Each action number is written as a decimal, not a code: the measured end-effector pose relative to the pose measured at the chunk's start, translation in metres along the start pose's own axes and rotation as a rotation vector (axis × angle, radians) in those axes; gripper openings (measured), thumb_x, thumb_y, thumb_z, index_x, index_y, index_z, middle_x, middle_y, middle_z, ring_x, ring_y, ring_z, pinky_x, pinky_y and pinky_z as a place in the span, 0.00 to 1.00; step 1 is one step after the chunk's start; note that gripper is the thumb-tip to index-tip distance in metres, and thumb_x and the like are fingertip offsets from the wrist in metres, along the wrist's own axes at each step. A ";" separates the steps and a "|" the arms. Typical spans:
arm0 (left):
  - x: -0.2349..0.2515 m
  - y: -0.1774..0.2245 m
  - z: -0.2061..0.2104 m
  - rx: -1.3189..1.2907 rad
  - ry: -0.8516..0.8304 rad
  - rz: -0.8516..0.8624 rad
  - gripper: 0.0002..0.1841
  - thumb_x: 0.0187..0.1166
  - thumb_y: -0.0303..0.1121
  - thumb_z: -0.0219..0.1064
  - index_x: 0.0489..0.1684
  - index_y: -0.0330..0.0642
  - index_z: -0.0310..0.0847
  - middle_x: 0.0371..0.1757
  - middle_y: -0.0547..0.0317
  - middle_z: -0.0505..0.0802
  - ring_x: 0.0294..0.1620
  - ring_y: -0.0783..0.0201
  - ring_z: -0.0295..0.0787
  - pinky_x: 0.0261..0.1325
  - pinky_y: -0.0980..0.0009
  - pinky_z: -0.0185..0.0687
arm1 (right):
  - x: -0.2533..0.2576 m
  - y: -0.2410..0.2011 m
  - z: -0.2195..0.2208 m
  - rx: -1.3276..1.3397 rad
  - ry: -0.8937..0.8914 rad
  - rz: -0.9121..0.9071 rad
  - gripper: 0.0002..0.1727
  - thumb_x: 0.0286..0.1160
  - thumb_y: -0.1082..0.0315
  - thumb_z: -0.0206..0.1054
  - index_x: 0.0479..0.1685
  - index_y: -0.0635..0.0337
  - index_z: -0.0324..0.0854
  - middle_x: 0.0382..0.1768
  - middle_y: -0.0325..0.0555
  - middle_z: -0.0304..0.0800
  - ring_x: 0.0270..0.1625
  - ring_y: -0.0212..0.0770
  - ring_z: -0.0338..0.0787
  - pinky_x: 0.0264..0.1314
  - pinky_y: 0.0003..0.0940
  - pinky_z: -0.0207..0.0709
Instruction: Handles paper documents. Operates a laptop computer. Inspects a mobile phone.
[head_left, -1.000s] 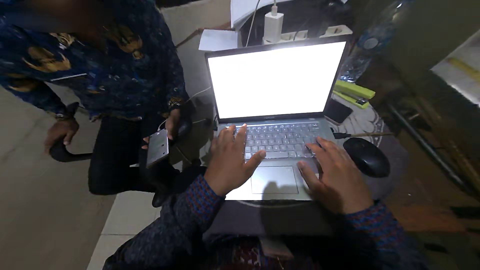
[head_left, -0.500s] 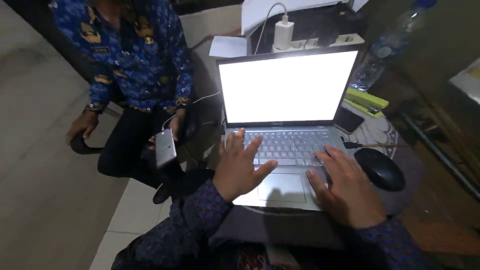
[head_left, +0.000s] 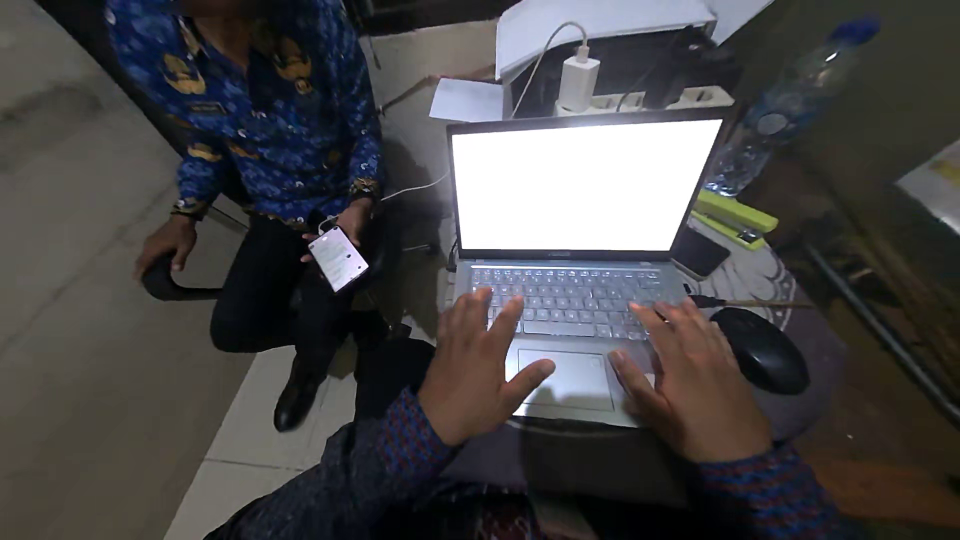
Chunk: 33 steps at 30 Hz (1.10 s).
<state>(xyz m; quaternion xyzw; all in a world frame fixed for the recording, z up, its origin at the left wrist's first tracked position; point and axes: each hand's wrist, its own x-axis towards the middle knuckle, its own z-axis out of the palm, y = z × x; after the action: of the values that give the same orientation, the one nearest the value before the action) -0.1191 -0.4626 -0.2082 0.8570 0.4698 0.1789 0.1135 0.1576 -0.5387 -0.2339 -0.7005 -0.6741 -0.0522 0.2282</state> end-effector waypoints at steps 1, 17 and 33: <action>-0.006 0.001 0.000 0.013 0.000 0.011 0.47 0.71 0.81 0.48 0.87 0.63 0.69 0.84 0.40 0.74 0.85 0.39 0.67 0.81 0.34 0.64 | -0.001 0.000 0.000 0.017 0.020 -0.010 0.43 0.76 0.29 0.50 0.78 0.52 0.79 0.76 0.64 0.80 0.83 0.70 0.72 0.82 0.70 0.63; -0.021 0.003 0.008 0.132 0.075 0.045 0.50 0.69 0.84 0.41 0.87 0.63 0.69 0.73 0.46 0.83 0.75 0.44 0.77 0.78 0.37 0.67 | -0.009 -0.006 -0.005 0.046 0.176 -0.038 0.29 0.81 0.44 0.56 0.57 0.61 0.88 0.50 0.58 0.92 0.57 0.60 0.89 0.63 0.56 0.81; -0.019 0.003 0.008 0.132 0.072 0.035 0.51 0.67 0.84 0.47 0.87 0.63 0.69 0.71 0.46 0.85 0.72 0.44 0.79 0.76 0.37 0.70 | -0.042 -0.019 -0.026 0.160 0.265 -0.172 0.20 0.82 0.53 0.62 0.55 0.59 0.87 0.44 0.55 0.91 0.49 0.50 0.90 0.54 0.47 0.85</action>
<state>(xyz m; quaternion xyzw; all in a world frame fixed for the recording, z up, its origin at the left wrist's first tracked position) -0.1229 -0.4805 -0.2184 0.8636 0.4695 0.1801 0.0367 0.1421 -0.5878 -0.2217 -0.6068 -0.6977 -0.1096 0.3647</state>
